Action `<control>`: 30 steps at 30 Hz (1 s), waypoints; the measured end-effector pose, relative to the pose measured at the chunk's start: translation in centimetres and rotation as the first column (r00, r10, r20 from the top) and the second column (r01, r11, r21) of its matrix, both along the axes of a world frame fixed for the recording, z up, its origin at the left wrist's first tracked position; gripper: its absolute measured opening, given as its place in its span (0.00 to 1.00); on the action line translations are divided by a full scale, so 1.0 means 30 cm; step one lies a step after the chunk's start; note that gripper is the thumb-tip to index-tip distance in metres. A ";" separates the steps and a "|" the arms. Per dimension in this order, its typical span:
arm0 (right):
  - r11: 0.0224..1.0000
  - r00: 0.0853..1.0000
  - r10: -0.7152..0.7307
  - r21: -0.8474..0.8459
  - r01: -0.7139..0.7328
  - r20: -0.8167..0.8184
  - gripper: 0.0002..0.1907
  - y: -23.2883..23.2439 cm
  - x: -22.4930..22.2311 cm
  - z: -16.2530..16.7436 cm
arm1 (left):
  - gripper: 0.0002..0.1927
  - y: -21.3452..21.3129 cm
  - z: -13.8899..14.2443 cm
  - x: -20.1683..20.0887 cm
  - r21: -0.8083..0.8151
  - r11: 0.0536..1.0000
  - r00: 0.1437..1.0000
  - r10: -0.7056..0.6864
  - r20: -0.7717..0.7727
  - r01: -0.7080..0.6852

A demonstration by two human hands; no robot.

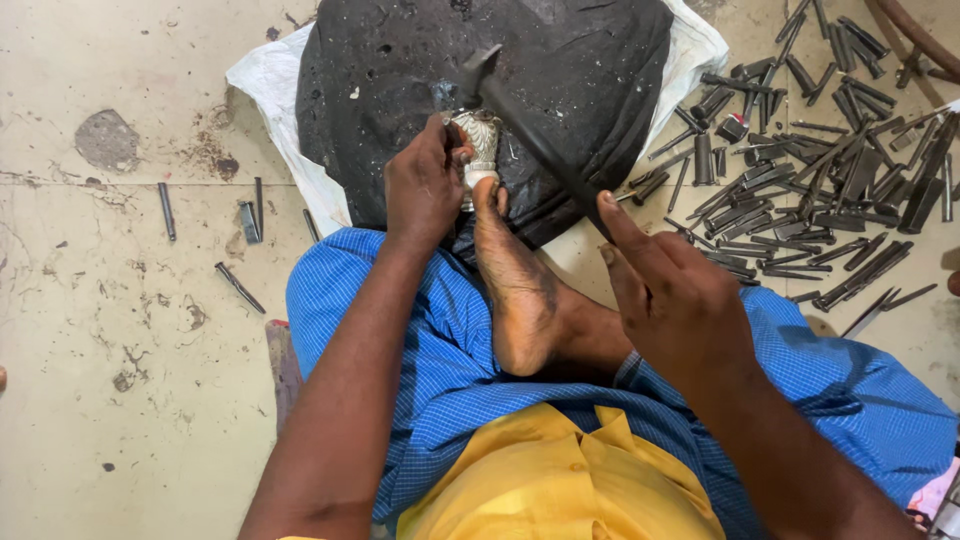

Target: The person sits on the floor and uses a chisel and hammer to carve a decorative pattern into a small, light-colored object. They repeatedly strike the chisel to shape the surface and occasionally rotate the object to work on different sides.

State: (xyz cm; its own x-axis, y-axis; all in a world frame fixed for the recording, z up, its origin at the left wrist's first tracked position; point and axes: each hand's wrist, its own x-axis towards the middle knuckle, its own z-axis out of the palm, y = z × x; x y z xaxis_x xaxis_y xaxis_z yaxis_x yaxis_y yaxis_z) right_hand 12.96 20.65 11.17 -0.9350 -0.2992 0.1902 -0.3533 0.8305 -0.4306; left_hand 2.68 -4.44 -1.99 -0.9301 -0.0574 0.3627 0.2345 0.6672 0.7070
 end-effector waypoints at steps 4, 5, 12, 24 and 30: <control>0.992 0.992 0.107 0.072 -0.102 -0.067 0.30 -0.028 -0.034 0.009 | 0.15 -0.002 -0.009 0.001 0.023 1.000 0.996 -0.018 -0.091 0.021; 0.987 0.990 0.123 0.117 -0.114 -0.072 0.30 -0.036 -0.045 0.009 | 0.13 -0.003 -0.011 0.002 0.029 0.999 0.998 -0.013 -0.064 0.015; 0.994 0.980 0.079 -0.062 -0.091 -0.182 0.27 -0.031 -0.018 0.078 | 0.13 -0.007 -0.024 0.003 0.040 0.998 0.996 -0.038 -0.084 0.042; 0.982 0.976 -0.083 -0.185 0.046 -0.199 0.24 0.016 0.034 0.001 | 0.04 -0.006 0.010 -0.001 0.308 0.948 0.996 -0.087 -0.002 0.083; 0.961 0.975 -0.192 -0.223 0.163 -0.114 0.23 0.053 0.072 -0.029 | 0.11 0.005 0.005 -0.029 -0.080 0.991 0.992 -0.113 -0.048 0.109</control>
State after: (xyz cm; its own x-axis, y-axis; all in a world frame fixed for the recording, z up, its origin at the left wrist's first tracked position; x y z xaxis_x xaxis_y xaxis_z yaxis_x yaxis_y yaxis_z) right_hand 15.11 22.23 10.31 -0.9312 -0.0703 0.3577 -0.2747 0.7805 -0.5616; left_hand 1.80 -4.30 -1.83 -0.9088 0.0755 0.4104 0.3457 0.6873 0.6389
